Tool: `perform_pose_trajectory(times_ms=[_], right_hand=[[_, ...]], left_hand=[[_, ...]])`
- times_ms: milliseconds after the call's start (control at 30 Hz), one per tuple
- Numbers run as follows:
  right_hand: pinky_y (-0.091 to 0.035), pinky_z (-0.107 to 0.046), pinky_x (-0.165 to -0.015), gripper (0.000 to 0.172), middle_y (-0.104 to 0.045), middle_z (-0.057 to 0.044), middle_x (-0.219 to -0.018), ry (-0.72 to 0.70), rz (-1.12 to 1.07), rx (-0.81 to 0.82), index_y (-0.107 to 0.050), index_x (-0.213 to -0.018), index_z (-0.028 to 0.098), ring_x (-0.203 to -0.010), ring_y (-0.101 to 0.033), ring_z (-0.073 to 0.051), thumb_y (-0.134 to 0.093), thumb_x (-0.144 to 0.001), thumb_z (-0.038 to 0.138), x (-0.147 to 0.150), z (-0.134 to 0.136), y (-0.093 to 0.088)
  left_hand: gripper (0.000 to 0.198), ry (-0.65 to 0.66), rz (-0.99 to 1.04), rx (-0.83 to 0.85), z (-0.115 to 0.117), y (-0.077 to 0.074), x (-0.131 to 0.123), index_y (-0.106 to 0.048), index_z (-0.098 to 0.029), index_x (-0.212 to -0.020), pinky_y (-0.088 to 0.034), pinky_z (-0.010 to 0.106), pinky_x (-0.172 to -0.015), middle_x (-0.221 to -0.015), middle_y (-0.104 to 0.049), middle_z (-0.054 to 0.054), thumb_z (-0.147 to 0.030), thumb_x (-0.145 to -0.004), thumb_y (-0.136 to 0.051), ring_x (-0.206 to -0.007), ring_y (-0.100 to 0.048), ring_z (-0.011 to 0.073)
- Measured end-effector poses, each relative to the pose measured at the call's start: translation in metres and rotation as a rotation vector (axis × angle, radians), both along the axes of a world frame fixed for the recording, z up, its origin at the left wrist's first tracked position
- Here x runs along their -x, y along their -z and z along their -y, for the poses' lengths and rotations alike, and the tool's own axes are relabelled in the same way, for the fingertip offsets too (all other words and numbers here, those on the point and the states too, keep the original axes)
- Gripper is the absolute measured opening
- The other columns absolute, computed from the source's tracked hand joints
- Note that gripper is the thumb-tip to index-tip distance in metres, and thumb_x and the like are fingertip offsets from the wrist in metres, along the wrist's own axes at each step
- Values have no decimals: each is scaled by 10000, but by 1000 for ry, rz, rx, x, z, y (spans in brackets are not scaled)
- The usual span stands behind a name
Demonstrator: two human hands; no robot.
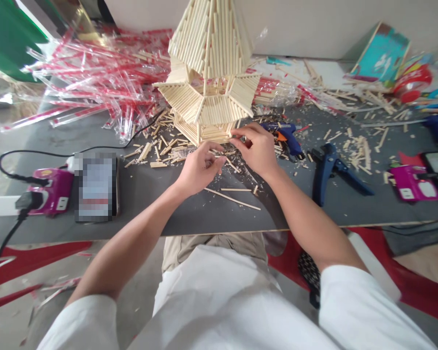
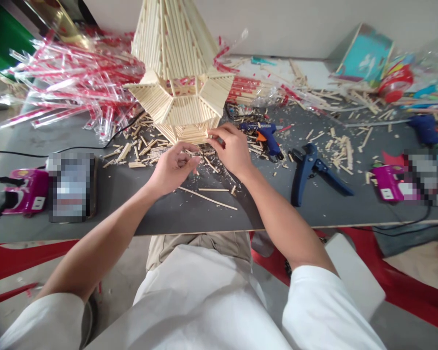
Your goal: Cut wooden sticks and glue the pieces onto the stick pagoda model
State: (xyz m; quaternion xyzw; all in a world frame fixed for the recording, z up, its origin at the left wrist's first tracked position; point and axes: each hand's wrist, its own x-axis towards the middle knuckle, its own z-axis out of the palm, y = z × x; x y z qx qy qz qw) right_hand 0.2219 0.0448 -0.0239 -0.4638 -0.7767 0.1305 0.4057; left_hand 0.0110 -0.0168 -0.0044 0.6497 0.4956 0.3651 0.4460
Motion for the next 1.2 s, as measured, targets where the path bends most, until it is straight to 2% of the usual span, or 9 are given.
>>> perform_pose_trajectory(times_ms=[167,333,533,733,867,1100,1200], right_hand=[[-575,-329,-725,145,-733,-61,-1003,2,-29,-10,-800,-1067,214,-819,-692,-191,-728,-942,218,-1,1,0],[-573,-337,-767,146,-729,-62,-1001,-16,-34,-22,-801,-1072,220,-816,-691,-187,-701,-966,217,1,0,0],[-566,-352,-799,194,-730,-64,-1033,-12,-17,-20,-801,-1094,237,-821,-679,-191,-651,-981,188,2,1,1],[-552,-354,-772,196,-723,-61,-1015,-16,-18,-38,-800,-1106,243,-819,-666,-199,-653,-985,196,2,-1,5],[-555,-361,-788,190,-723,-64,-1014,-20,-28,-38,-797,-1101,241,-849,-682,-209,-647,-992,199,2,-1,6],[-576,-372,-822,146,-734,-77,-1016,1,7,-29,-787,-1072,222,-870,-698,-218,-666,-991,227,2,-1,3],[-588,-369,-821,158,-735,-77,-1029,-2,9,-21,-787,-1084,216,-870,-703,-213,-662,-987,210,2,0,3]], left_hand=[[515,-17,-116,-49,-12,-13,-8,-549,-143,-1430,-467,299,-617,-632,-669,-28,-367,-975,-635,-541,-588,143],[642,29,-240,-12,-28,-16,-19,-510,-61,-1502,-443,316,-622,-577,-631,-30,-336,-944,-665,-587,-605,178],[468,21,-194,-57,-35,-10,-31,-653,-126,-1358,-404,311,-560,-476,-493,-63,-301,-925,-670,-469,-487,155],[484,-5,-202,-22,-34,-12,-33,-670,-98,-1378,-460,340,-610,-505,-536,-27,-317,-948,-638,-512,-530,189],[401,-12,-205,-30,-36,-14,-29,-725,-141,-1278,-436,331,-598,-491,-498,-40,-331,-930,-661,-493,-500,175],[334,20,-318,-156,-46,-12,-17,-718,-143,-1218,-435,309,-621,-581,-630,-5,-331,-950,-654,-545,-574,175],[278,30,-463,-321,-37,-13,-11,-704,-173,-1209,-439,307,-671,-771,-743,41,-325,-1015,-575,-686,-669,196]])
